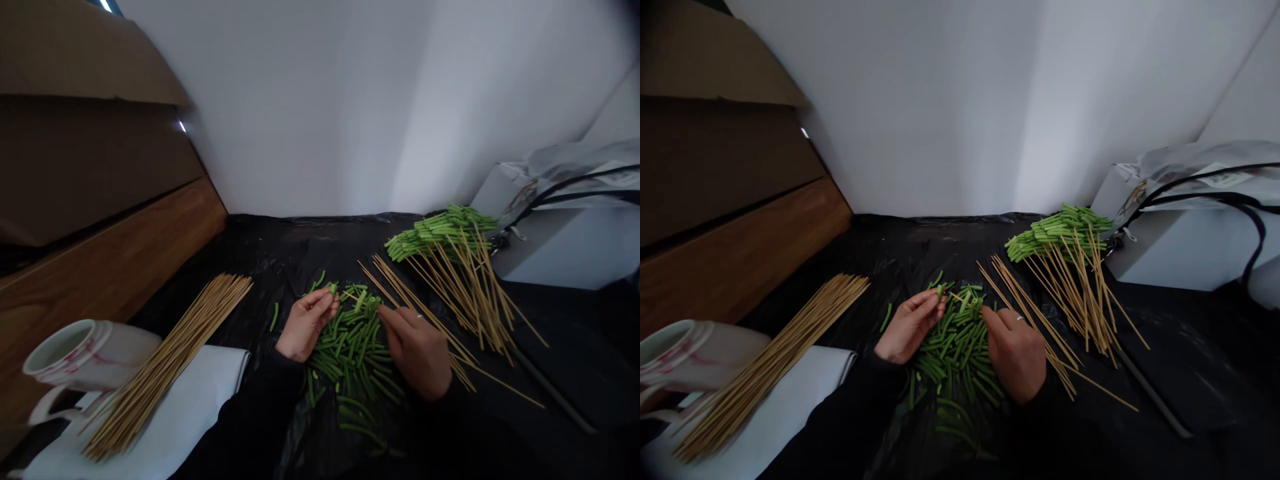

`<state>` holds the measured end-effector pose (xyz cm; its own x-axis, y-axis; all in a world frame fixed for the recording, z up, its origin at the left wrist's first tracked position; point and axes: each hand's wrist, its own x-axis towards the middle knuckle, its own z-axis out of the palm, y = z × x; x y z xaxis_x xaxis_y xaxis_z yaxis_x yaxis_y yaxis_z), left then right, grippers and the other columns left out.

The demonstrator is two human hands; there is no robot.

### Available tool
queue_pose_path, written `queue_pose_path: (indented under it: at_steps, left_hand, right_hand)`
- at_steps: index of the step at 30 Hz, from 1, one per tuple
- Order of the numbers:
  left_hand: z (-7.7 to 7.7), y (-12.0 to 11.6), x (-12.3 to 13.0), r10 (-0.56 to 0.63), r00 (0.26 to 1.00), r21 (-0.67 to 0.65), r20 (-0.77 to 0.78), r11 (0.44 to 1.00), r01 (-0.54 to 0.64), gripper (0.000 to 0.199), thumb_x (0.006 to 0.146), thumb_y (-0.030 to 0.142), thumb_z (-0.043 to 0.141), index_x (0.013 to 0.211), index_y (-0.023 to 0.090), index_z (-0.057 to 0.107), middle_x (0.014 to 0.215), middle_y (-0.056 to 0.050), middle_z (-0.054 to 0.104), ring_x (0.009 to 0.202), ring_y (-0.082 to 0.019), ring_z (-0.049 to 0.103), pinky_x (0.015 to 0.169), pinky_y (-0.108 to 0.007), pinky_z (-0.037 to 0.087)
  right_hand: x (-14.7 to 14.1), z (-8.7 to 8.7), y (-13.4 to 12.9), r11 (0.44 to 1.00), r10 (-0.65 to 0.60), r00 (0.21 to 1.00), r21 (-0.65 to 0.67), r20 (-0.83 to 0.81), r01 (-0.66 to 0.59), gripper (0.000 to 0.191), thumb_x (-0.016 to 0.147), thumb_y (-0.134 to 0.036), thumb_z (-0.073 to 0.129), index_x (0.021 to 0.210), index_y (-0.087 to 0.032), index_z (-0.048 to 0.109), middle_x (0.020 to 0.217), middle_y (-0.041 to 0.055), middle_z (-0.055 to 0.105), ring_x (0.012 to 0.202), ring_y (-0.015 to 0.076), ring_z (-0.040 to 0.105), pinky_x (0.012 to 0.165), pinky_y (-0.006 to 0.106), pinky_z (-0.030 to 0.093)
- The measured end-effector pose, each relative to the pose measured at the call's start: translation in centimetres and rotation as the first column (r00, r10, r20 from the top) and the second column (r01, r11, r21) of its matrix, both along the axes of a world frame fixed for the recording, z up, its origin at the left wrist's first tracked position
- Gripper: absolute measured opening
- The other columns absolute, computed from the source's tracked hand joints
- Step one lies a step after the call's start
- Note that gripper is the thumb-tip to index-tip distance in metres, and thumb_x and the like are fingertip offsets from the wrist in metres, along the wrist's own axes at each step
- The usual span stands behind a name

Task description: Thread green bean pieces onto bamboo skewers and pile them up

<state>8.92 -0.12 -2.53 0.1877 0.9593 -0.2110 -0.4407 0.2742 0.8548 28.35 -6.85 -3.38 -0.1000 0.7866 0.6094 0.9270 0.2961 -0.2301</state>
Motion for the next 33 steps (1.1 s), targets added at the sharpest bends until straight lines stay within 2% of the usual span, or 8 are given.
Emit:
queue_pose_path:
  at_steps: [3, 7, 12, 14, 18, 21, 28, 33]
  left_hand:
    - [-0.4, 0.4, -0.6, 0.111, 0.921, 0.269, -0.373, 0.963, -0.007, 0.023, 0.072, 0.024, 0.073, 0.095, 0.017, 0.073, 0.094, -0.006, 0.072, 0.084, -0.016, 0.064, 0.079, -0.029, 0.048]
    - [0.0, 1.2, -1.2, 0.366, 0.548, 0.538, -0.752, 0.821, 0.191, 0.017, 0.080, 0.025, 0.063, 0.092, 0.020, 0.074, 0.095, -0.007, 0.070, 0.091, -0.021, 0.061, 0.082, -0.033, 0.045]
    - [1.5, 2.7, 0.3, 0.433, 0.159, 0.452, -0.887, 0.747, 0.487, 0.018, 0.084, 0.027, 0.058, 0.087, 0.024, 0.075, 0.089, -0.005, 0.070, 0.087, -0.021, 0.058, 0.084, -0.034, 0.041]
    - [1.8, 3.4, 1.5, 0.451, 0.013, 0.394, -0.892, 0.765, 0.509, 0.019, 0.084, 0.028, 0.057, 0.086, 0.024, 0.075, 0.087, -0.007, 0.068, 0.089, -0.023, 0.056, 0.080, -0.034, 0.042]
    - [1.2, 4.2, 3.2, 0.383, -0.125, 0.270, -0.915, 0.815, 0.513, 0.016, 0.080, 0.031, 0.060, 0.083, 0.023, 0.074, 0.091, -0.008, 0.067, 0.095, -0.025, 0.054, 0.079, -0.033, 0.042]
    - [0.3, 4.3, 3.5, 0.339, -0.113, 0.243, -0.934, 0.836, 0.493, 0.014, 0.075, 0.032, 0.068, 0.085, 0.023, 0.072, 0.095, -0.008, 0.067, 0.098, -0.025, 0.052, 0.080, -0.033, 0.041]
    - [-0.1, 4.5, 2.9, 0.370, 0.106, 0.375, -0.923, 0.801, 0.467, 0.012, 0.070, 0.018, 0.069, 0.081, 0.022, 0.068, 0.086, -0.005, 0.069, 0.092, -0.024, 0.054, 0.079, -0.034, 0.040]
    - [1.1, 3.3, 0.0, 0.302, 0.563, 0.517, -0.769, 0.812, 0.271, 0.020, 0.070, 0.017, 0.069, 0.089, 0.021, 0.073, 0.079, -0.004, 0.070, 0.073, -0.018, 0.059, 0.072, -0.030, 0.044]
  right_hand:
    - [0.5, 0.0, 0.2, 0.996, -0.082, 0.996, -0.021, 0.041, 0.083, 0.023, 0.090, -0.019, 0.050, 0.107, -0.023, 0.064, 0.078, 0.0007, 0.062, 0.076, 0.0141, 0.058, 0.068, 0.025, 0.035]
    - [0.9, 0.0, 0.5, 0.992, -0.123, 0.989, -0.028, 0.081, 0.126, 0.022, 0.091, -0.019, 0.049, 0.106, -0.022, 0.065, 0.077, 0.0009, 0.062, 0.078, 0.0146, 0.058, 0.068, 0.025, 0.034]
    - [1.0, -0.3, 0.7, 0.990, -0.128, 0.984, -0.037, 0.125, 0.134, 0.022, 0.090, -0.019, 0.049, 0.106, -0.021, 0.065, 0.077, 0.0011, 0.062, 0.078, 0.0151, 0.057, 0.068, 0.026, 0.033]
    - [1.0, -0.4, 0.7, 0.990, -0.131, 0.983, -0.031, 0.128, 0.136, 0.023, 0.090, -0.020, 0.049, 0.107, -0.022, 0.065, 0.077, 0.0008, 0.062, 0.077, 0.0150, 0.056, 0.067, 0.026, 0.033]
    - [1.2, -0.6, 0.8, 0.988, -0.147, 0.983, -0.030, 0.112, 0.151, 0.024, 0.091, -0.020, 0.048, 0.107, -0.022, 0.065, 0.077, 0.0006, 0.062, 0.077, 0.0143, 0.057, 0.066, 0.026, 0.033]
    - [1.2, -0.6, 0.9, 0.988, -0.150, 0.983, -0.031, 0.107, 0.154, 0.024, 0.091, -0.020, 0.047, 0.106, -0.023, 0.065, 0.076, 0.0006, 0.062, 0.076, 0.0137, 0.056, 0.066, 0.026, 0.033]
    - [1.2, -0.8, 1.0, 0.993, -0.121, 0.990, -0.004, 0.074, 0.121, 0.024, 0.091, -0.019, 0.046, 0.105, -0.022, 0.065, 0.076, 0.0017, 0.063, 0.076, 0.0130, 0.056, 0.065, 0.025, 0.033]
    - [1.2, -0.1, 0.6, 0.996, -0.085, 0.994, 0.013, 0.063, 0.084, 0.023, 0.090, -0.017, 0.047, 0.103, -0.021, 0.066, 0.075, 0.0014, 0.061, 0.075, 0.0128, 0.055, 0.065, 0.025, 0.033]
